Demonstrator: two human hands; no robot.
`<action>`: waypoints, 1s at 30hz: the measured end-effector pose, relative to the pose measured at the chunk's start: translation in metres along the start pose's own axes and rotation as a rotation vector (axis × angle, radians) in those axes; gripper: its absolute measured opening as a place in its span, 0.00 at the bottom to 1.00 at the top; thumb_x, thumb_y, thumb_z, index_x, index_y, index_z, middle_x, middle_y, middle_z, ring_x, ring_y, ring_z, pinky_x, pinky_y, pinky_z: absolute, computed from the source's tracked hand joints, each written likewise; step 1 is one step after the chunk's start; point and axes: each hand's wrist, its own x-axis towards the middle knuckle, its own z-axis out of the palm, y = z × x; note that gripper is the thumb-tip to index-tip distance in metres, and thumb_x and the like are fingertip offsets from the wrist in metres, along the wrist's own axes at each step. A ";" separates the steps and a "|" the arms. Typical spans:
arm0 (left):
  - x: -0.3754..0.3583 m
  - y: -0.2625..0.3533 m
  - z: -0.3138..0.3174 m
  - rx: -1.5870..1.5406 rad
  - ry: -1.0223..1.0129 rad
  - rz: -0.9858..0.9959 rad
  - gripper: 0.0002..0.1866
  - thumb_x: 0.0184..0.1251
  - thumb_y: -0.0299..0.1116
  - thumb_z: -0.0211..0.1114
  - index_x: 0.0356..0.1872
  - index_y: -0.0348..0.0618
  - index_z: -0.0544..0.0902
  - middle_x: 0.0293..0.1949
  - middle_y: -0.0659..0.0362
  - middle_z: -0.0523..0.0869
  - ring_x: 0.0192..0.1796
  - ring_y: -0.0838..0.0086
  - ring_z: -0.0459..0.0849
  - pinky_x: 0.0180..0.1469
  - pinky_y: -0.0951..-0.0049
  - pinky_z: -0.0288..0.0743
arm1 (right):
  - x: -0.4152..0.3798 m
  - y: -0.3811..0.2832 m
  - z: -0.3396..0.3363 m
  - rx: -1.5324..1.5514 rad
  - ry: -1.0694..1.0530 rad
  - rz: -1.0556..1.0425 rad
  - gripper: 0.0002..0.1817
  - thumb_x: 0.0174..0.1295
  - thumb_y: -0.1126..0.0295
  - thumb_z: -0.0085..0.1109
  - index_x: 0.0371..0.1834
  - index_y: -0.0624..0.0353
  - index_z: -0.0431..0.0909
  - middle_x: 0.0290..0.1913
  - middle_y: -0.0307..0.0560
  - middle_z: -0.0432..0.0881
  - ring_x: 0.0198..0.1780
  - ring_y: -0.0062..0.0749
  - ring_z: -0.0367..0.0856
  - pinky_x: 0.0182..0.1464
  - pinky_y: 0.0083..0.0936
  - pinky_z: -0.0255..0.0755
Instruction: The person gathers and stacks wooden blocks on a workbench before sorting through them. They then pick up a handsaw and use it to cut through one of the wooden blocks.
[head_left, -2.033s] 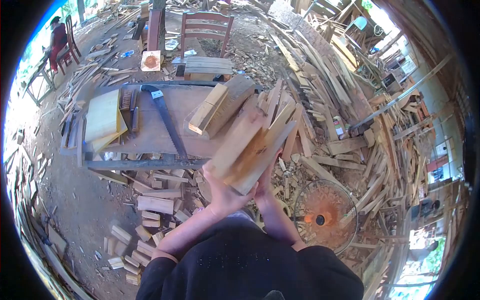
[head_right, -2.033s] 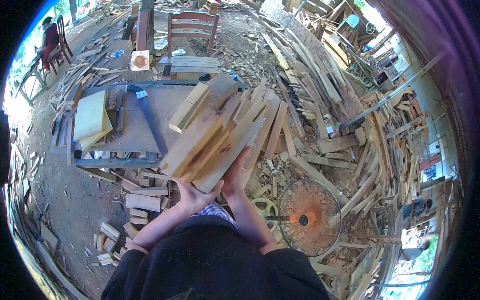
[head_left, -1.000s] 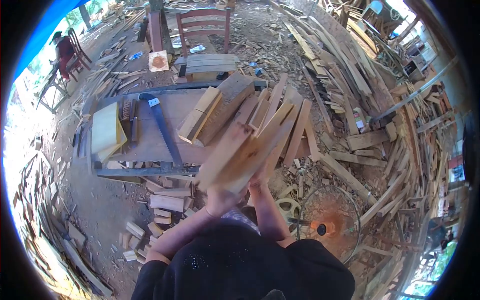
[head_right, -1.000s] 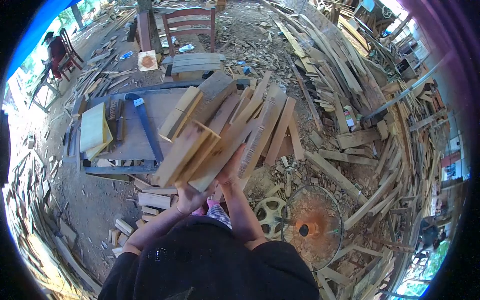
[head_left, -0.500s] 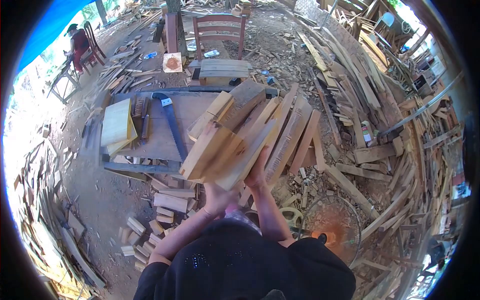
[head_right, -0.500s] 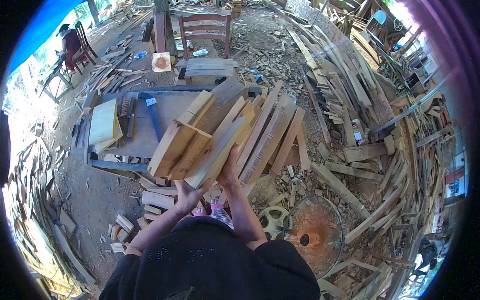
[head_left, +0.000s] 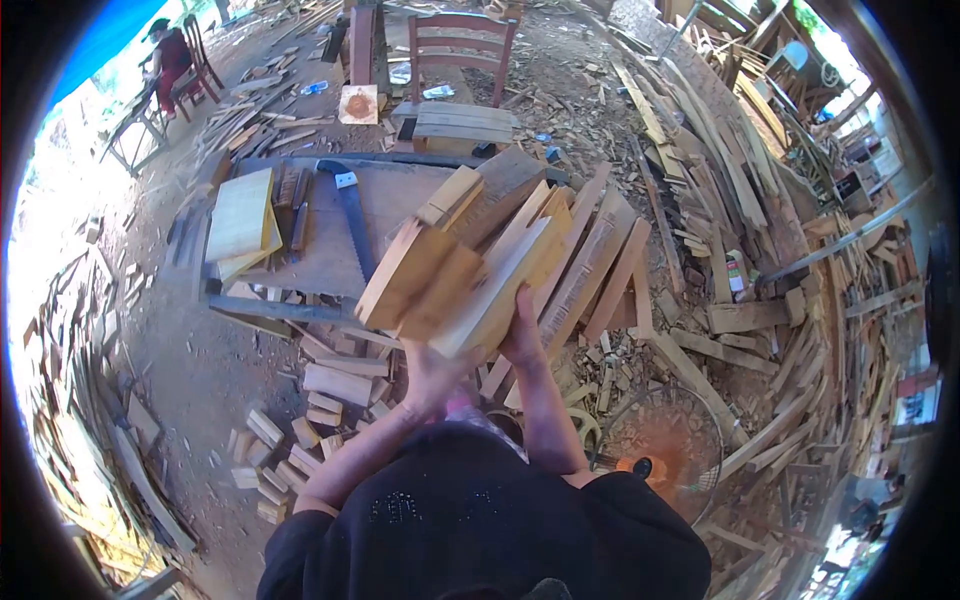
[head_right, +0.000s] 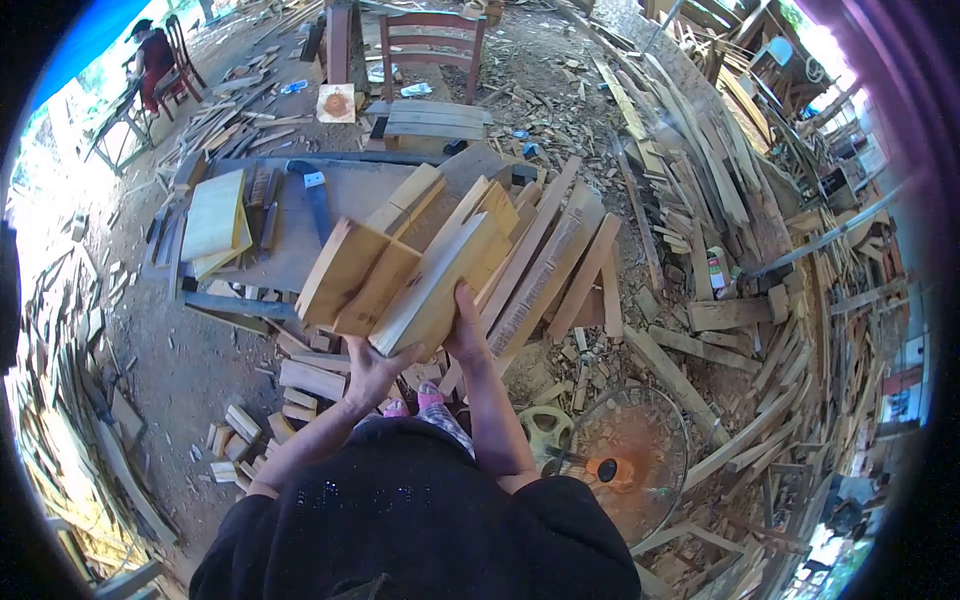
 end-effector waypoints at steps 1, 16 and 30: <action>0.002 -0.004 -0.001 -0.029 -0.014 0.008 0.44 0.46 0.26 0.78 0.61 0.34 0.58 0.56 0.49 0.72 0.59 0.63 0.73 0.62 0.62 0.70 | -0.002 0.000 0.004 -0.019 0.011 0.013 0.44 0.62 0.31 0.44 0.69 0.56 0.59 0.60 0.49 0.73 0.60 0.39 0.73 0.63 0.40 0.68; 0.021 -0.011 -0.072 -0.517 -0.253 -0.286 0.30 0.73 0.42 0.57 0.69 0.46 0.57 0.54 0.57 0.76 0.49 0.72 0.80 0.48 0.71 0.77 | -0.019 0.016 0.039 0.137 0.077 0.274 0.42 0.64 0.37 0.47 0.71 0.57 0.58 0.65 0.52 0.70 0.63 0.44 0.72 0.64 0.43 0.69; -0.062 -0.065 -0.080 -0.778 -0.308 -0.708 0.35 0.67 0.43 0.65 0.71 0.55 0.57 0.62 0.60 0.73 0.62 0.70 0.73 0.58 0.62 0.71 | -0.128 0.065 0.038 -0.243 0.612 0.133 0.41 0.63 0.40 0.53 0.72 0.54 0.57 0.68 0.49 0.65 0.67 0.42 0.66 0.67 0.42 0.64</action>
